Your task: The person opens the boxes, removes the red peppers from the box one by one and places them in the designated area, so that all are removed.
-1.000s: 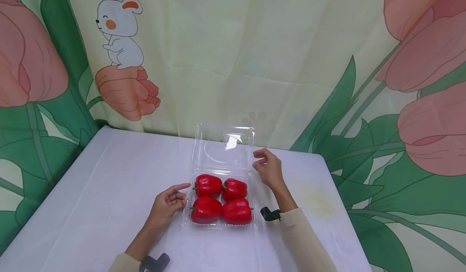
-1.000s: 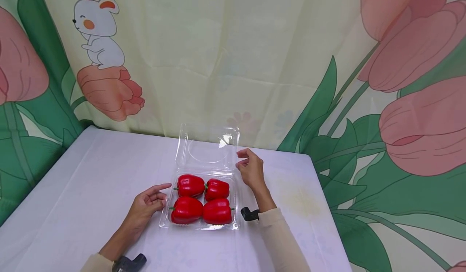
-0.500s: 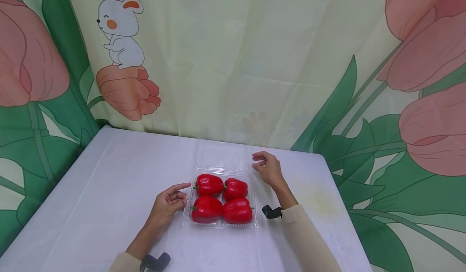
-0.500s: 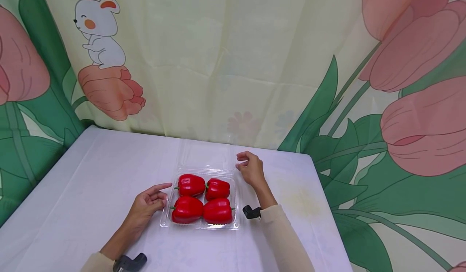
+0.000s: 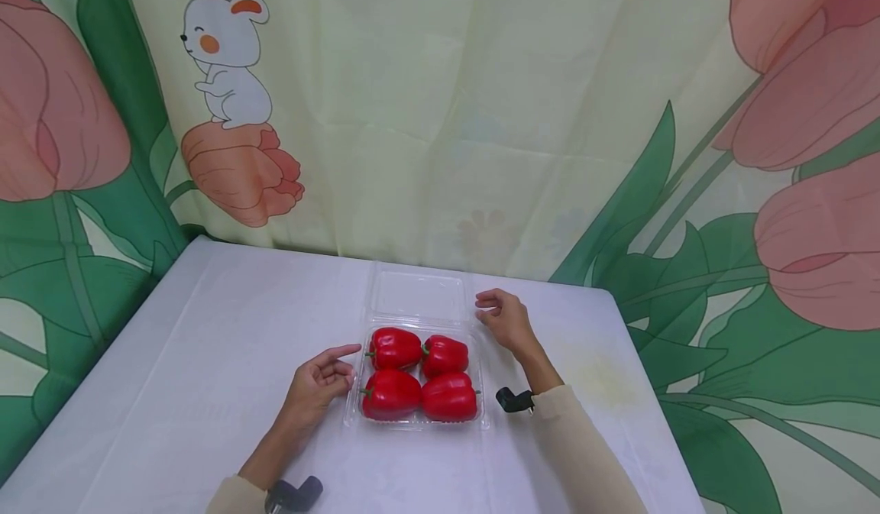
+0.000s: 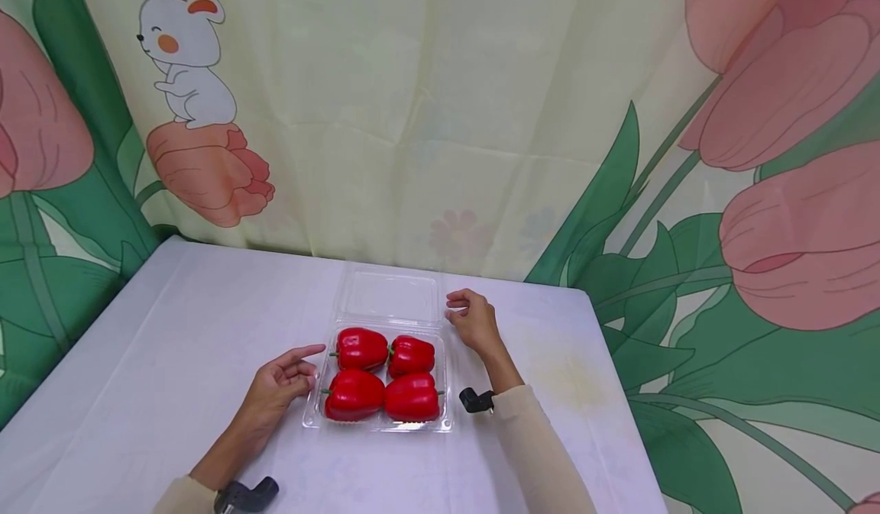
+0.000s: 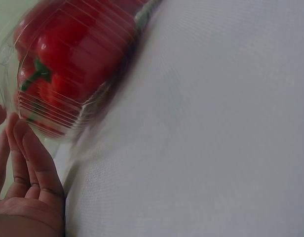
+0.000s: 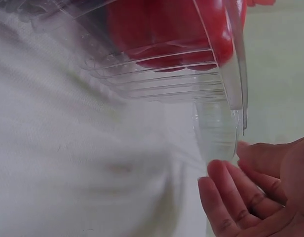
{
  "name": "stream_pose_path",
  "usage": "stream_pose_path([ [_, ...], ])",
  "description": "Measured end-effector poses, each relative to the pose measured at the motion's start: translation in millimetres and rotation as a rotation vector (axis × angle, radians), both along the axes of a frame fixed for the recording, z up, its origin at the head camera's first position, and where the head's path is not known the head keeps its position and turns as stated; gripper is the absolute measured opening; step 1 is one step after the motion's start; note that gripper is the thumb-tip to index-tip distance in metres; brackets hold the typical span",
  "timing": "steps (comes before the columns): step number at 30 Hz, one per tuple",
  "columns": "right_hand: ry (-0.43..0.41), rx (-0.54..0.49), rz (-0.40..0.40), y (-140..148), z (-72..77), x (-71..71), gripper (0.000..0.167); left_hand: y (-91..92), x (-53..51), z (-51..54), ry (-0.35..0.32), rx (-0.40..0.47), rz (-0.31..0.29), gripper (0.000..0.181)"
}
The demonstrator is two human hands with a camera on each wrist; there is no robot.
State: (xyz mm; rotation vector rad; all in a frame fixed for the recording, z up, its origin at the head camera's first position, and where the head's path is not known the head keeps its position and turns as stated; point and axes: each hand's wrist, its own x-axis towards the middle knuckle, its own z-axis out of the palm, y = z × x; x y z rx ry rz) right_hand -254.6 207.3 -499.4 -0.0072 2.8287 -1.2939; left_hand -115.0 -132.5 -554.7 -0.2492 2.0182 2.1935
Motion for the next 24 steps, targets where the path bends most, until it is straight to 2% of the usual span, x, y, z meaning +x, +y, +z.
stream_pose_path([
  [5, 0.022, 0.034, -0.009, 0.3, -0.7, 1.6, 0.043, -0.1, -0.4, 0.7, 0.002, -0.001, -0.001, 0.052],
  [10, 0.054, 0.060, -0.028, -0.3, 2.0, 9.6, 0.046, -0.4, -0.3, -0.8, 0.000, 0.003, -0.006, 0.051],
  [18, 0.107, 0.054, -0.033, -2.1, 15.6, 30.8, 0.057, -0.5, 0.0, -2.0, 0.006, -0.009, -0.001, 0.052],
  [24, 0.160, 0.023, -0.013, -5.0, 18.9, 50.4, 0.065, -0.4, 0.0, -1.5, 0.006, -0.009, -0.003, 0.052],
])
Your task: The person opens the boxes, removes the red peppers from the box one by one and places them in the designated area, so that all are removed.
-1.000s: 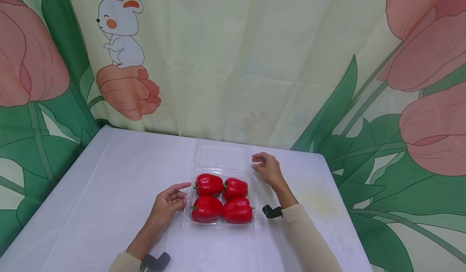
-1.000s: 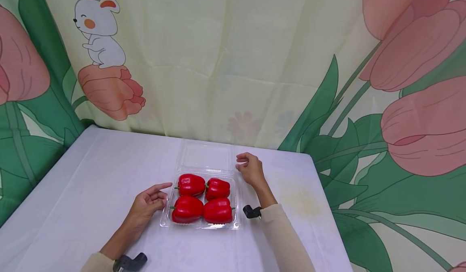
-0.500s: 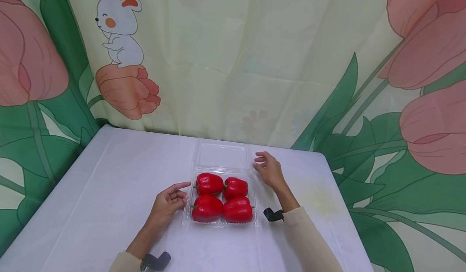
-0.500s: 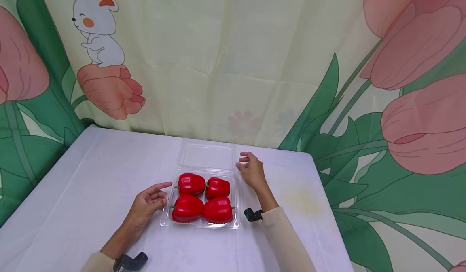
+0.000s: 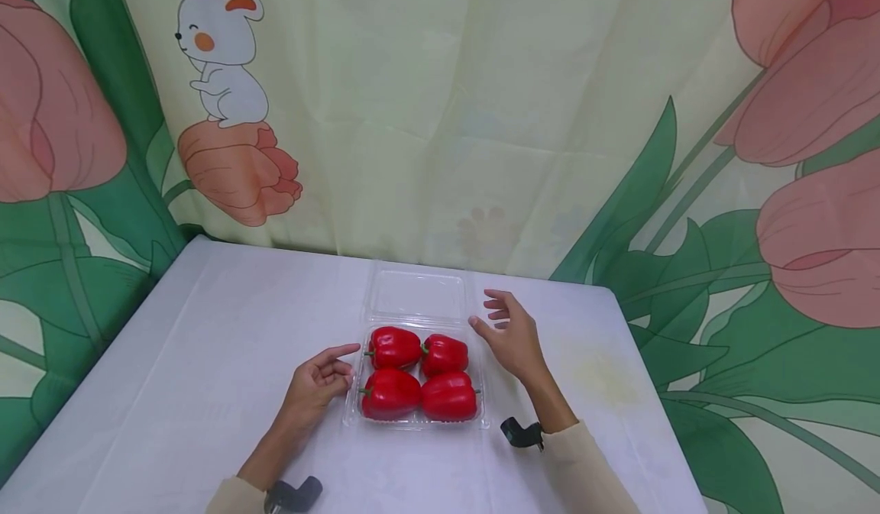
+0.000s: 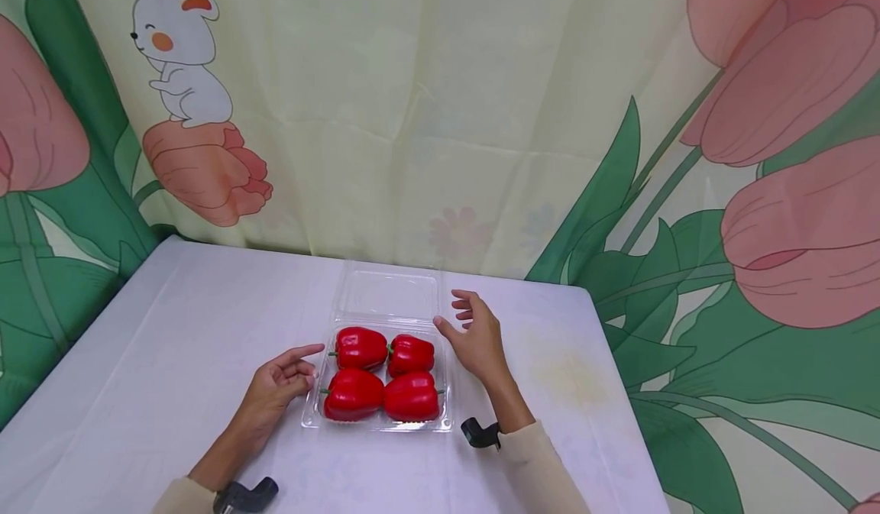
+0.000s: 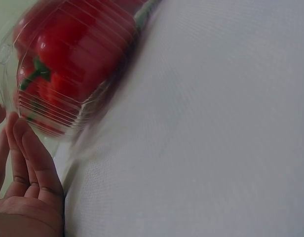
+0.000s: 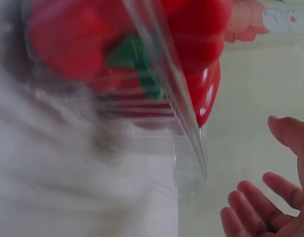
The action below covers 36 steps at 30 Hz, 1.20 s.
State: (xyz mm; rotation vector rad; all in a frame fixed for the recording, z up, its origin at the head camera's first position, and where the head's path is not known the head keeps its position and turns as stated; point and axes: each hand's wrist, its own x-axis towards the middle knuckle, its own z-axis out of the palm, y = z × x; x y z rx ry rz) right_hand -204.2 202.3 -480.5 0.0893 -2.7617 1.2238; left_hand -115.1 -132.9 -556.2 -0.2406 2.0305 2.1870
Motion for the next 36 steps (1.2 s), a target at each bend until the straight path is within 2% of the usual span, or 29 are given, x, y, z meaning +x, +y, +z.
stream_pose_path([
  [10, 0.070, -0.048, 0.068, -10.7, 2.8, 34.1, 0.079, 0.8, 0.4, 0.2, -0.006, -0.016, 0.014, 0.052],
  [20, 0.036, -0.061, 0.110, -17.1, -1.5, 66.3, 0.083, 0.8, -0.1, 1.6, -0.009, -0.001, 0.005, 0.051],
  [27, 0.032, -0.033, 0.131, -17.3, -11.0, 81.7, 0.086, 1.0, -1.0, -0.6, -0.009, -0.010, 0.014, 0.051],
  [32, 0.011, -0.003, 0.144, -17.0, -15.8, 88.6, 0.086, 1.3, -1.6, -2.4, -0.010, -0.023, 0.018, 0.051],
  [36, -0.005, 0.021, 0.160, -17.4, -18.5, 92.4, 0.084, 0.0, -2.0, -5.3, 0.014, -0.015, 0.009, 0.051],
])
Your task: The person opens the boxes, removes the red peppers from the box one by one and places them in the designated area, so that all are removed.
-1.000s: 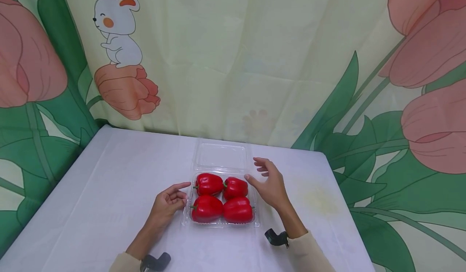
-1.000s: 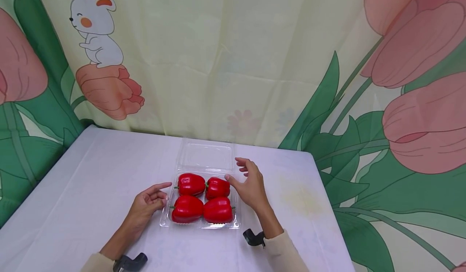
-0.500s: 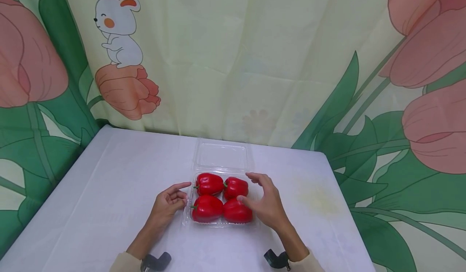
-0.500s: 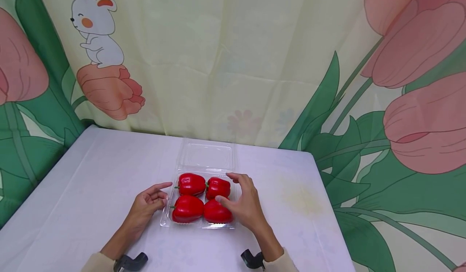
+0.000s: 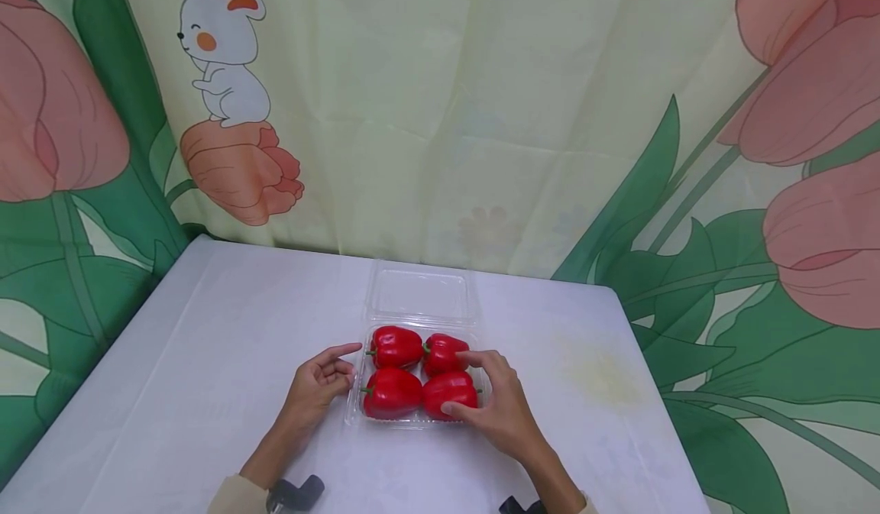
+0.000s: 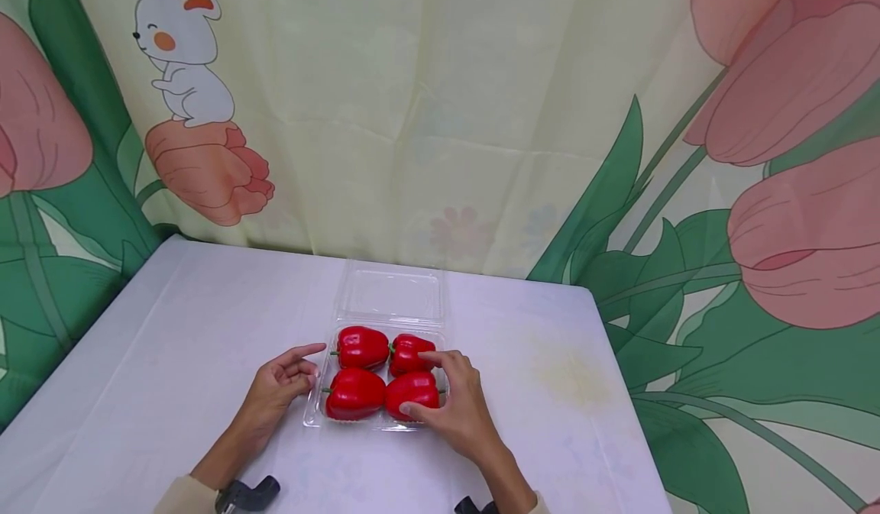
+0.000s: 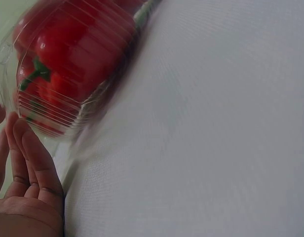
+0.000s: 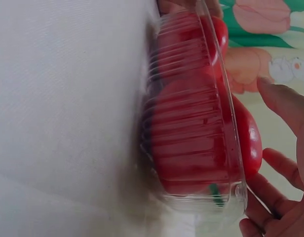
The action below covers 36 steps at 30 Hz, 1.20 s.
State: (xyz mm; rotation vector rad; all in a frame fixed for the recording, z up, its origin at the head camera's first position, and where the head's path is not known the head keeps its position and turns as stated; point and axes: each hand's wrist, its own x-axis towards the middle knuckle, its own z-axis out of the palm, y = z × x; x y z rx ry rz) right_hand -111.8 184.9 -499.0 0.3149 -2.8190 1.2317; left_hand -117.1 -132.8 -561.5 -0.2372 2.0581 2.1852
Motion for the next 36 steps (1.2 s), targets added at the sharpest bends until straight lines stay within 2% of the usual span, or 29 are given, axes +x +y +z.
stream_pose_path([
  [7, -0.003, 0.018, 0.022, 0.8, -3.2, 0.6, 0.080, -1.3, -0.8, -2.8, 0.011, 0.024, -0.018, 0.050],
  [12, -0.033, 0.043, 0.042, 3.1, -3.7, 0.2, 0.076, -0.7, -0.7, -2.3, -0.007, 0.021, -0.006, 0.050],
  [18, -0.063, 0.083, 0.054, 4.1, -3.7, -0.7, 0.075, -1.1, -0.5, -1.4, 0.008, 0.027, -0.015, 0.050],
  [25, -0.054, 0.111, 0.072, 3.5, -2.4, -3.7, 0.070, -1.0, 0.2, -1.8, 0.017, 0.018, -0.005, 0.050],
  [31, -0.042, 0.101, 0.080, 4.1, -3.7, -4.2, 0.069, -0.6, -0.2, -3.2, 0.004, 0.020, -0.004, 0.050],
  [36, -0.005, 0.032, 0.094, 3.9, -1.3, -6.7, 0.070, -1.0, -0.8, -2.6, 0.015, 0.019, -0.006, 0.049],
])
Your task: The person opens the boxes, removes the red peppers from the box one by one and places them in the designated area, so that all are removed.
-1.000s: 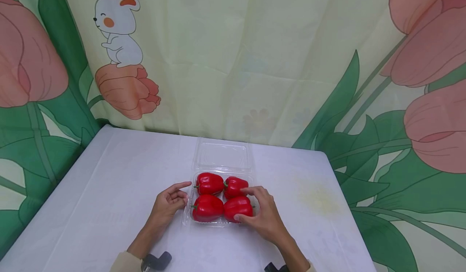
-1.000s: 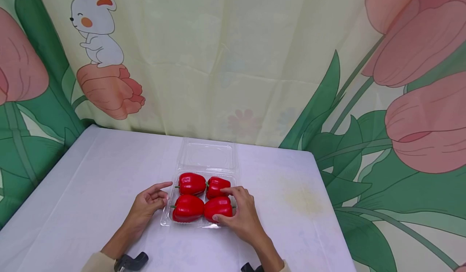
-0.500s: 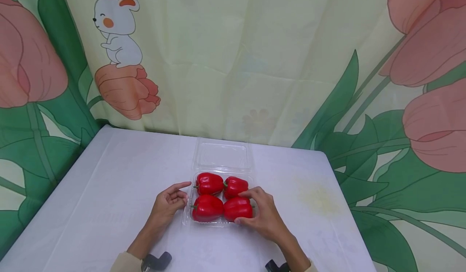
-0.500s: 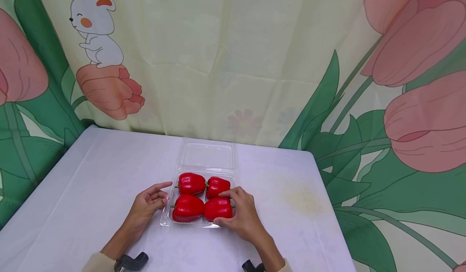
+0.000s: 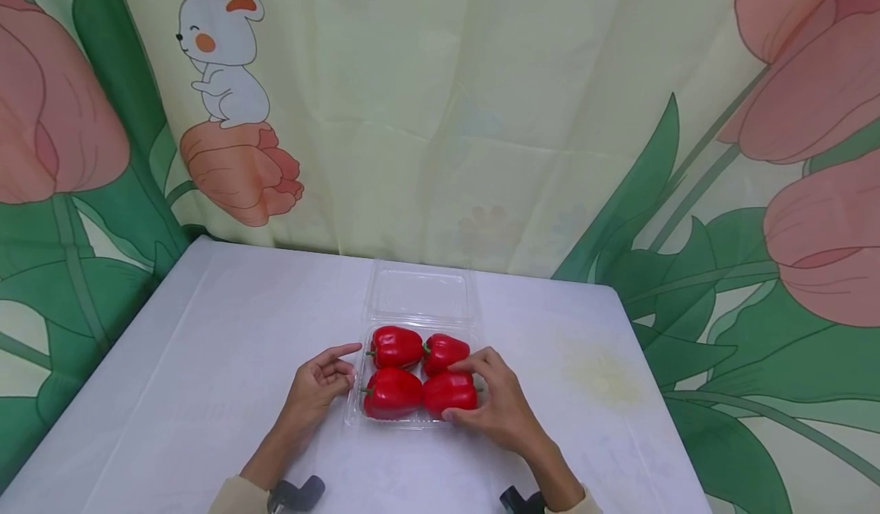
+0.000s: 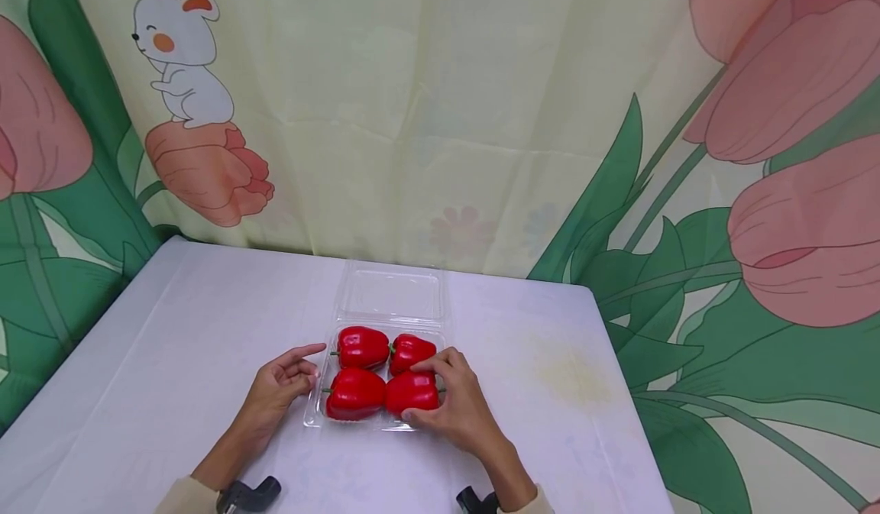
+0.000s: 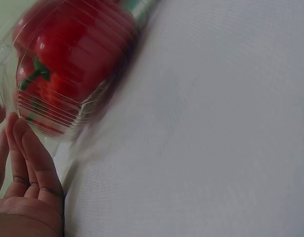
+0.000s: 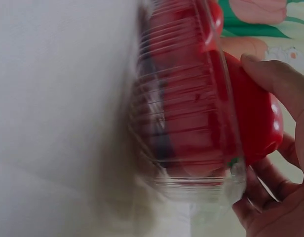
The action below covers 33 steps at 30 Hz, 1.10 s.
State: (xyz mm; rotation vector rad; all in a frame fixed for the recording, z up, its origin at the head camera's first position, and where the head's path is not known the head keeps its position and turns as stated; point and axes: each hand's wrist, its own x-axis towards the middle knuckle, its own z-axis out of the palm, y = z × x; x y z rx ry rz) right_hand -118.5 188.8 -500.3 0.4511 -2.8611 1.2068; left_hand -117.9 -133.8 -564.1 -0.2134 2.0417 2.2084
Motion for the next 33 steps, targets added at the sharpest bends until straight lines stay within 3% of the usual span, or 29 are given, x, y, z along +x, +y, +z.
stream_pose_path([
  [7, -0.012, -0.108, 0.000, 0.2, 6.3, -0.5, 0.069, 0.8, 1.4, 1.8, 0.005, -0.014, 0.005, 0.050],
  [20, 0.015, -0.171, -0.009, 4.9, 17.4, 1.6, 0.069, 1.1, 2.6, 4.7, -0.003, 0.002, -0.003, 0.050],
  [33, 0.063, -0.199, -0.054, 22.3, 29.4, -11.3, 0.066, 0.9, 3.0, 6.0, -0.012, -0.021, 0.000, 0.050],
])
